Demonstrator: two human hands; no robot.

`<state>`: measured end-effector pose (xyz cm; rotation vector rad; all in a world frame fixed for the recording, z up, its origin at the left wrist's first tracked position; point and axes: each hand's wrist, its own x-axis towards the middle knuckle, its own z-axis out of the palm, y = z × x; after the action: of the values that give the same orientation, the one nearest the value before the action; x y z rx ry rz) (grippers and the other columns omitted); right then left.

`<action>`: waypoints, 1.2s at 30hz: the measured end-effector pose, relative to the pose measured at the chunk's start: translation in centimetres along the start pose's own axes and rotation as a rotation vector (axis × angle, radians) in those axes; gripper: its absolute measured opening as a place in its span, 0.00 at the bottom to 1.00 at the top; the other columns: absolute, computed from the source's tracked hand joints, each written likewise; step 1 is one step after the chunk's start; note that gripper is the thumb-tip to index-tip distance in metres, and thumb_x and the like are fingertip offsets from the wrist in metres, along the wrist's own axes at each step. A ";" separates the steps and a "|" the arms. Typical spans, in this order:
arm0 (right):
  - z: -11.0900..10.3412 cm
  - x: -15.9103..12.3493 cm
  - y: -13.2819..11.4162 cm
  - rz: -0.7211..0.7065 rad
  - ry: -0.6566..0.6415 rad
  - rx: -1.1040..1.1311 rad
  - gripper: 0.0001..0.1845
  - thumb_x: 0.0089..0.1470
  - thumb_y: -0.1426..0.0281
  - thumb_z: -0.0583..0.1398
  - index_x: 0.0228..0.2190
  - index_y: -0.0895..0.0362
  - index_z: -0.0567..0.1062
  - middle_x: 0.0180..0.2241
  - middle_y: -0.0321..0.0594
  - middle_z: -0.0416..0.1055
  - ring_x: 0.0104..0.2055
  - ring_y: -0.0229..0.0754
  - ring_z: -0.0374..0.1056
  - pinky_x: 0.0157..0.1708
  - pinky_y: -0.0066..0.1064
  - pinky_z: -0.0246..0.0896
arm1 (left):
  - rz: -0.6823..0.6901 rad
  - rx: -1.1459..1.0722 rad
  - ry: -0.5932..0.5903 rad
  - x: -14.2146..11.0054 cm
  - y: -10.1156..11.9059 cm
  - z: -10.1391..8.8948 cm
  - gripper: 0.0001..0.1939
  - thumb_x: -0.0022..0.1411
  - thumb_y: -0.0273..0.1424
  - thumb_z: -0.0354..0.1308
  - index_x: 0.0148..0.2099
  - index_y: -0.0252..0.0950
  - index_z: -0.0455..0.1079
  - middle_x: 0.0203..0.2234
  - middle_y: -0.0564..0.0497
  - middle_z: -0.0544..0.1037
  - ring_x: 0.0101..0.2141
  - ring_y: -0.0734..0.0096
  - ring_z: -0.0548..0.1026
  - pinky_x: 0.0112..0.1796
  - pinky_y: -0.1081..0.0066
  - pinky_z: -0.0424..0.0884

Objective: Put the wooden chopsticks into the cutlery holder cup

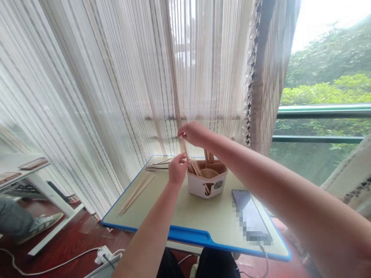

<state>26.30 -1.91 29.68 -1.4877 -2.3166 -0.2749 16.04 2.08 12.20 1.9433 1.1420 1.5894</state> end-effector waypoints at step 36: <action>5.9 1.3 1.5 0.135 -0.270 0.056 0.14 0.40 0.84 0.58 0.27 0.56 0.77 0.31 0.40 0.73 0.27 0.36 0.66 0.29 0.28 0.61 | -0.248 -0.112 -0.059 -0.1 -3.0 1.5 0.12 0.49 0.38 0.57 0.32 0.35 0.72 0.24 0.52 0.76 0.23 0.76 0.69 0.26 0.75 0.65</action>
<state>25.97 1.94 24.78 -1.7350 -2.3876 0.0289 16.44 4.06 9.54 1.6929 1.1911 1.4248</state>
